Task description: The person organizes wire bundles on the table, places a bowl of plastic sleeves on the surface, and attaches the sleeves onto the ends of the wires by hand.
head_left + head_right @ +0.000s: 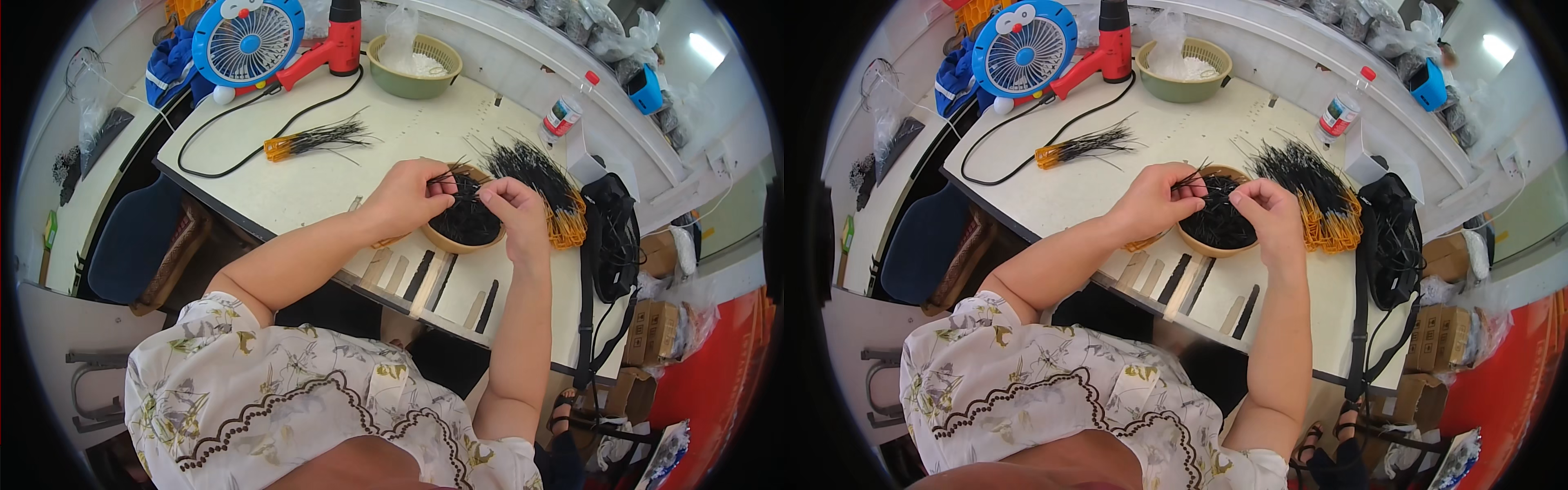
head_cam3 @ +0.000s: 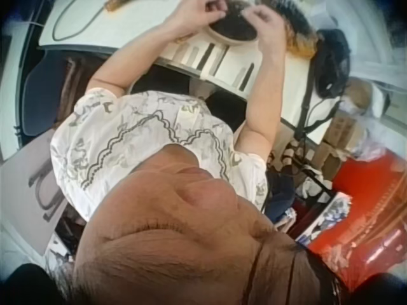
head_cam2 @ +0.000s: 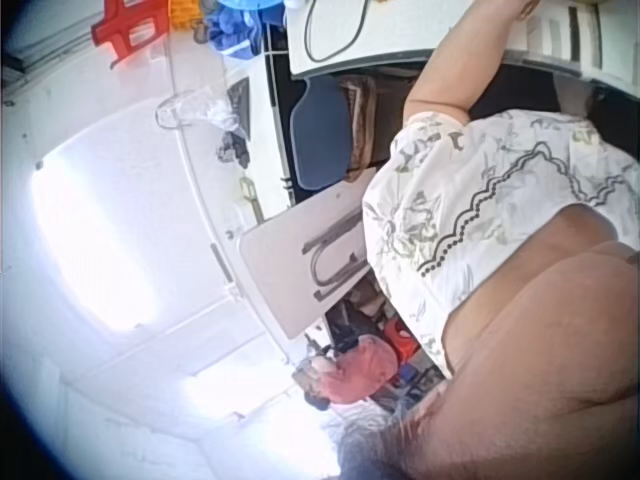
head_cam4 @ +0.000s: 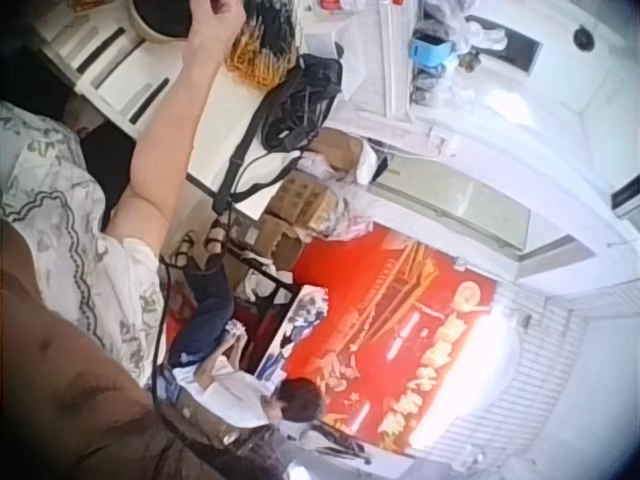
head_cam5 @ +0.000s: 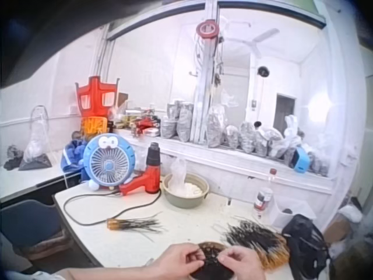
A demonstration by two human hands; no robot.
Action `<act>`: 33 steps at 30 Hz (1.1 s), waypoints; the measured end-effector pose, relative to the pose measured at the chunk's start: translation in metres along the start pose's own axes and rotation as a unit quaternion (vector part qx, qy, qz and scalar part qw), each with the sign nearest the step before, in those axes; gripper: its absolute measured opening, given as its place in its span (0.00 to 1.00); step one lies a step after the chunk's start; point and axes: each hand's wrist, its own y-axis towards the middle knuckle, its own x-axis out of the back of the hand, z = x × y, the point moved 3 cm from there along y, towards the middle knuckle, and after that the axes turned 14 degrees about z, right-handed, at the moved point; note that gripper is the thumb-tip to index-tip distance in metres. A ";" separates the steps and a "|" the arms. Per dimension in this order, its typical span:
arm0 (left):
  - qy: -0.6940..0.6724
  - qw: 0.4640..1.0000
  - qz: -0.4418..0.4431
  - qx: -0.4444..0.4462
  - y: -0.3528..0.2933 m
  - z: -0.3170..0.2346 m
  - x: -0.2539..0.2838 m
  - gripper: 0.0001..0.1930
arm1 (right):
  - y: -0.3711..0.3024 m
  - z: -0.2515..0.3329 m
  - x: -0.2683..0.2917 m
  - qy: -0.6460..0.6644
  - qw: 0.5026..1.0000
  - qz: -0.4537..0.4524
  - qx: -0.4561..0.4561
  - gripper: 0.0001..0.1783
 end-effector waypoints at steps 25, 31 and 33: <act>-0.154 0.988 0.004 0.021 0.008 0.019 0.011 0.05 | -0.006 0.011 -0.015 -0.359 0.928 -0.066 -0.071 0.05; -0.070 0.997 -0.004 0.014 0.006 0.016 0.012 0.05 | 0.002 0.003 -0.032 -0.582 0.813 -0.013 0.028 0.06; -0.067 0.998 -0.004 0.016 0.006 0.016 0.012 0.05 | 0.000 0.008 -0.029 -0.503 0.863 -0.032 -0.036 0.06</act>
